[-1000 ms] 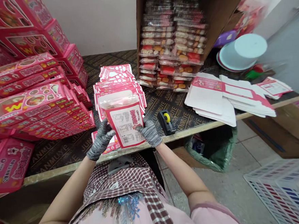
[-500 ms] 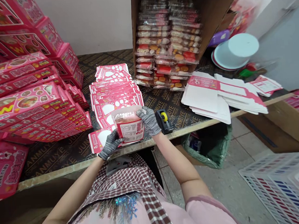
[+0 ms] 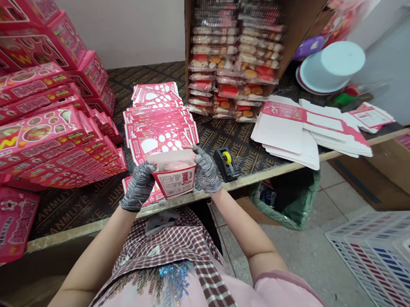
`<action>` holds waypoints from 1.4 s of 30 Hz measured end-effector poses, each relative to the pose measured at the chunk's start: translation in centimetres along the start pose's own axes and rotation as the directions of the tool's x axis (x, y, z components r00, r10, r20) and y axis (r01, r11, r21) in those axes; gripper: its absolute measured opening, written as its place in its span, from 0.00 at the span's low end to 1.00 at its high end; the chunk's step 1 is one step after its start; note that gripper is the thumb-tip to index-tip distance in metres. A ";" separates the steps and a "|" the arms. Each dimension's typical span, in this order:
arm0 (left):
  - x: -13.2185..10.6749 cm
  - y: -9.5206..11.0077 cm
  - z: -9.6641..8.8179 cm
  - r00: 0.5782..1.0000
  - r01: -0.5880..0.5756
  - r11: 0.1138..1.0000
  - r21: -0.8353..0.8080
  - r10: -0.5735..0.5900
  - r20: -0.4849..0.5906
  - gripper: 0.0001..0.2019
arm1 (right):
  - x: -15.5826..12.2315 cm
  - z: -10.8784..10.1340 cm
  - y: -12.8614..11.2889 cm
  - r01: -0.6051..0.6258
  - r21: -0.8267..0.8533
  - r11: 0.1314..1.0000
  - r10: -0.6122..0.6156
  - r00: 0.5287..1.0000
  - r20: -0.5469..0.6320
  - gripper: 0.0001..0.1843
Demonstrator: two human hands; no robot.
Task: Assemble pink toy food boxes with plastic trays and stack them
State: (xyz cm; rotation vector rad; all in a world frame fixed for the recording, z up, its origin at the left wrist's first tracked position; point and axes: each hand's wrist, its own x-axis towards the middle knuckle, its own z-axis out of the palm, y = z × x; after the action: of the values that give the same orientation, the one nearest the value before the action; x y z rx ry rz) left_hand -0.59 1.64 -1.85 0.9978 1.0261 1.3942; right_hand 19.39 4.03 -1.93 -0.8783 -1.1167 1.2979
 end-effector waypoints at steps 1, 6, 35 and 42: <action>0.0 0.2 0.1 1.000 -0.005 1.000 -0.001 0.005 -0.003 0.09 | -0.2 -0.1 0.2 0.003 0.003 1.000 -0.003 1.000 -0.012 0.23; -1.0 0.9 1.6 0.977 -0.168 0.986 0.000 0.167 -0.134 0.12 | -0.5 0.3 1.6 0.087 0.025 0.996 -0.084 0.991 -0.106 0.19; -1.2 1.8 -2.2 0.679 -0.676 0.186 0.713 0.534 0.504 0.04 | -3.9 -11.6 0.8 0.123 -0.774 0.621 -0.551 0.771 -0.319 0.17; -1.2 2.2 0.4 0.702 -0.679 0.057 0.732 0.344 0.624 0.12 | -3.9 -19.9 3.9 -0.290 -0.777 0.559 -0.093 0.909 -0.406 0.06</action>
State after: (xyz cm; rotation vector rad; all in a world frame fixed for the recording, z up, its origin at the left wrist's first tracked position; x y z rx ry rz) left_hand -0.75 0.35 0.36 2.7009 1.3378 0.9458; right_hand 37.62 2.50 -11.41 -1.8597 -1.3464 0.5333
